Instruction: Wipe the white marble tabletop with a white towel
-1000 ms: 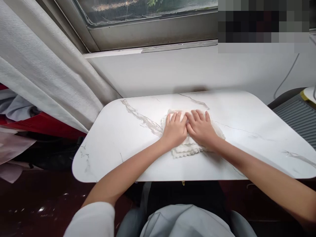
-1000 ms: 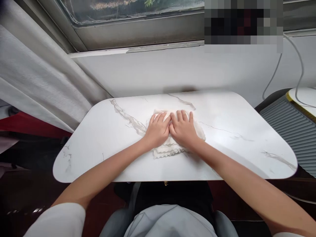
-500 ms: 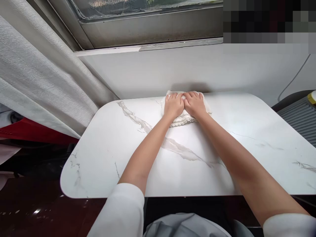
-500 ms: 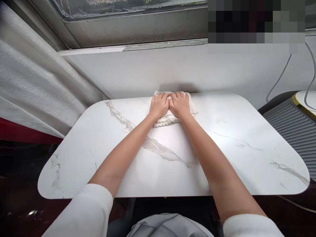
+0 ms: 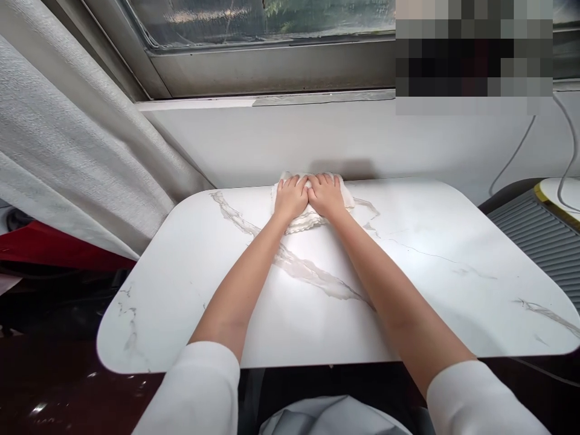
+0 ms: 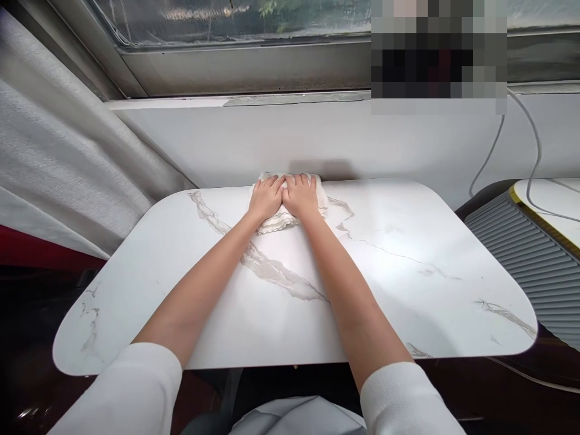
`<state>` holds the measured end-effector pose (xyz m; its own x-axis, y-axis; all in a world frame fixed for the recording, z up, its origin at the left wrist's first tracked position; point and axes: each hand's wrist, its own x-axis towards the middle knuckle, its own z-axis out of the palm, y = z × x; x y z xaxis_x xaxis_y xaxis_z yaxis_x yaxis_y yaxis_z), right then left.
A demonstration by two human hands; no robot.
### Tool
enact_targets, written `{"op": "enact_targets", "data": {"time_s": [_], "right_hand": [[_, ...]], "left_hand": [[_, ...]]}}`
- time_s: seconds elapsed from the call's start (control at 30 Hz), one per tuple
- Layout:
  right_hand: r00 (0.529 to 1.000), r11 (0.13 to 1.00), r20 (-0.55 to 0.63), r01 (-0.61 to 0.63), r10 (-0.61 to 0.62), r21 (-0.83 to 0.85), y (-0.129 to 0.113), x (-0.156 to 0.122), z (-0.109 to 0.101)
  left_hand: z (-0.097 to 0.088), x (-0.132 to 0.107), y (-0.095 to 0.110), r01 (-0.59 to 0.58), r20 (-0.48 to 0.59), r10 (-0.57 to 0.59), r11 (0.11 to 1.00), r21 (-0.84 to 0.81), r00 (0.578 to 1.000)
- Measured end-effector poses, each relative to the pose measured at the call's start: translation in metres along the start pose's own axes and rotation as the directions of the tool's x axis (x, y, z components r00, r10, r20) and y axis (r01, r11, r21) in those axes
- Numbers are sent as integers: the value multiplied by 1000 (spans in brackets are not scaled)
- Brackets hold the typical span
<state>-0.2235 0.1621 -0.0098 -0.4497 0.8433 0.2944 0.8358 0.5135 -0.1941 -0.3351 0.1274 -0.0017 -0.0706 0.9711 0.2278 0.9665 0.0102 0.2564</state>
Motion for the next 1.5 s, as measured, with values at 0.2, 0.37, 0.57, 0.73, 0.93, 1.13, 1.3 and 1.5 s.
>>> {"op": "enact_targets", "data": {"time_s": [0.2,0.37,0.57,0.73,0.93,1.13,1.3,1.5], "right_hand": [[998,996,40,-50,47,75,-21,-29,-6],[995,994,64,-77,72,73,-42,-72,-15],[959,988,274,26,-68,154,-61,-135,-42],[803,941,515,158,-300,300,-77,-191,-75],[791,854,362,361,-493,374,-101,-235,-84],[788,848,339,408,-514,338,-142,-220,-71],[895,919,251,311,-369,241,-167,-165,-36],[967,954,67,230,-247,195,-155,-88,1]], "left_hand": [[-10,-28,-7,-13,40,12,1000,12,999],[-20,-68,-7,-65,66,63,997,29,996],[-38,-147,-6,-86,82,81,994,62,993],[-59,-217,-14,-140,97,134,989,57,986],[-80,-284,-34,-159,83,153,985,68,985],[-92,-286,-65,-107,114,99,992,65,989],[-90,-235,-94,-36,131,27,997,71,991],[-73,-148,-122,-17,113,9,997,70,994]]}}
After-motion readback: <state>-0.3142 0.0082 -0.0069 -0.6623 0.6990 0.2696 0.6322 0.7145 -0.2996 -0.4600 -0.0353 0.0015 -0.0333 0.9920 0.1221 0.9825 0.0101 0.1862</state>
